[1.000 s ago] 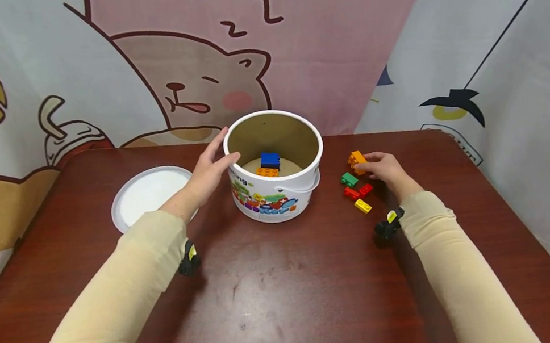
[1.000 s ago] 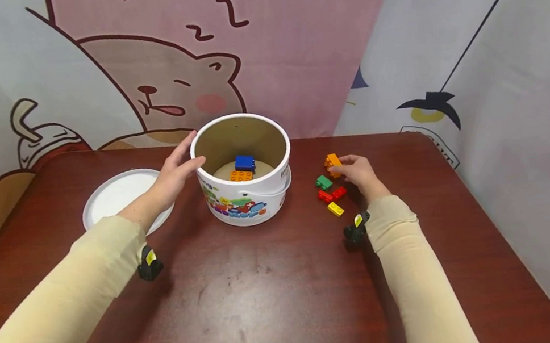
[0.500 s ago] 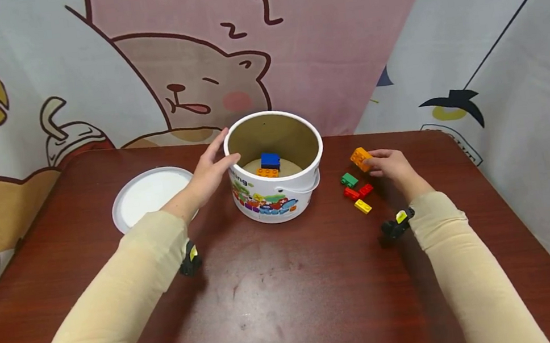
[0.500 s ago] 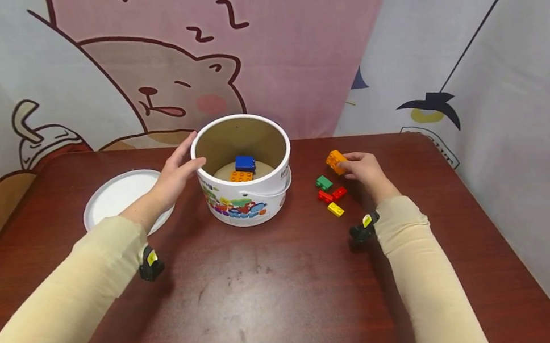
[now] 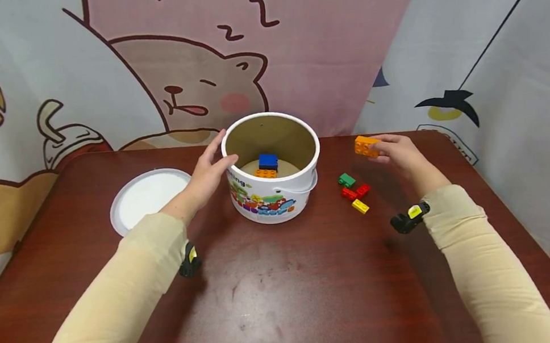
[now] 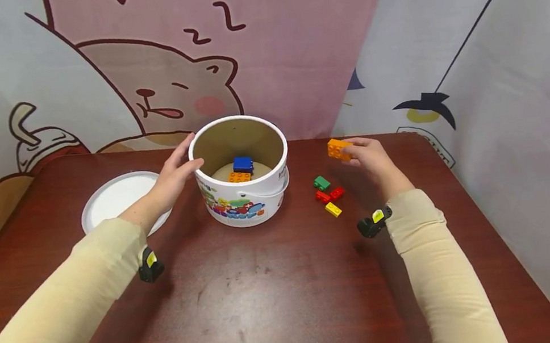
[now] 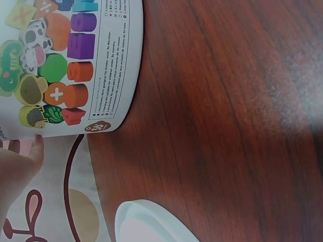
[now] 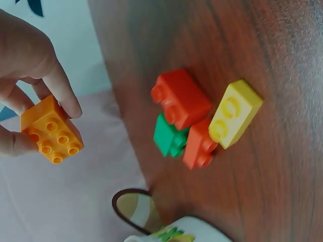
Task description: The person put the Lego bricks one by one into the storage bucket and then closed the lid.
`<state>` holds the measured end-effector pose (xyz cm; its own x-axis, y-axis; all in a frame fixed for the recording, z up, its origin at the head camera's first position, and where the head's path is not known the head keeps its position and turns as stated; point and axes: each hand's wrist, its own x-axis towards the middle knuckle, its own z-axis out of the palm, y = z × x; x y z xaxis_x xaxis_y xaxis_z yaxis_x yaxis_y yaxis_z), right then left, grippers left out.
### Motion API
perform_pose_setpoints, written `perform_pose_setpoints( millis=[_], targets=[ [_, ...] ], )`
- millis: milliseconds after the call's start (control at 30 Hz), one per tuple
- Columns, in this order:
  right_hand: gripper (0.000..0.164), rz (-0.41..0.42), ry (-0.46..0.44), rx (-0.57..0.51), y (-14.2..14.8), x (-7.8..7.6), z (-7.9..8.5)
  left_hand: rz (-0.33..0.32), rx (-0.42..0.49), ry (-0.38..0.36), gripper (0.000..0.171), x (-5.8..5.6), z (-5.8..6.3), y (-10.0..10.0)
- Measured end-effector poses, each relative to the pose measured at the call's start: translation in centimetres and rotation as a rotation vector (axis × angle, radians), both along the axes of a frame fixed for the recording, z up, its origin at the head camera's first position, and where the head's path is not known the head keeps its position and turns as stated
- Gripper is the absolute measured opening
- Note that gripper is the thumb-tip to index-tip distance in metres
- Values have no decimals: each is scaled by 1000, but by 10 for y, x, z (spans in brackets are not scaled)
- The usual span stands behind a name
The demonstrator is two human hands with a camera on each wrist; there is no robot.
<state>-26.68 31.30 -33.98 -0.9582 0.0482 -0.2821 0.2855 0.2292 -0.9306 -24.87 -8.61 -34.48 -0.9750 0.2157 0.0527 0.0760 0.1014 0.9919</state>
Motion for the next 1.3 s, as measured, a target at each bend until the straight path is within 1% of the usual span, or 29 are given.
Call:
perform_pose_setpoints(
  millis=[67,100,200,367,400,500,633,767,867,967,1067,1200,1300],
  targets=[
    [57,10,0,23,-2,0,5,3,7,4,66,0,-1,0],
    [58,11,1,3,-4,1,7,6,10,4,65,0,-1,0],
    [59,26,8,-14,-9,2,15,8,2,1,66,-1,-2,0],
    [56,75,31,-83,-18,6,27,7,-5,2,66,-1,-4,1],
    [55,84,36,-116,-20,7,29,9,-5,6,66,0,-4,1],
    [45,108,52,-148,-26,9,36,11,-5,14,65,1,-3,2],
    [34,120,72,-177,-34,11,44,12,4,19,65,3,-1,2],
    [26,134,89,-237,-42,14,51,14,11,21,65,3,-1,3],
    [19,159,110,-261,-49,16,56,18,12,19,65,3,-1,3],
    [11,188,133,-308,-55,18,60,21,11,17,65,2,-1,3],
    [9,211,149,-339,-62,18,64,19,8,16,65,2,-2,3],
    [10,211,170,-297,-73,17,68,11,-2,5,65,2,-1,3],
    [18,217,175,-242,-82,17,70,5,-9,-10,65,3,0,3]
  ],
)
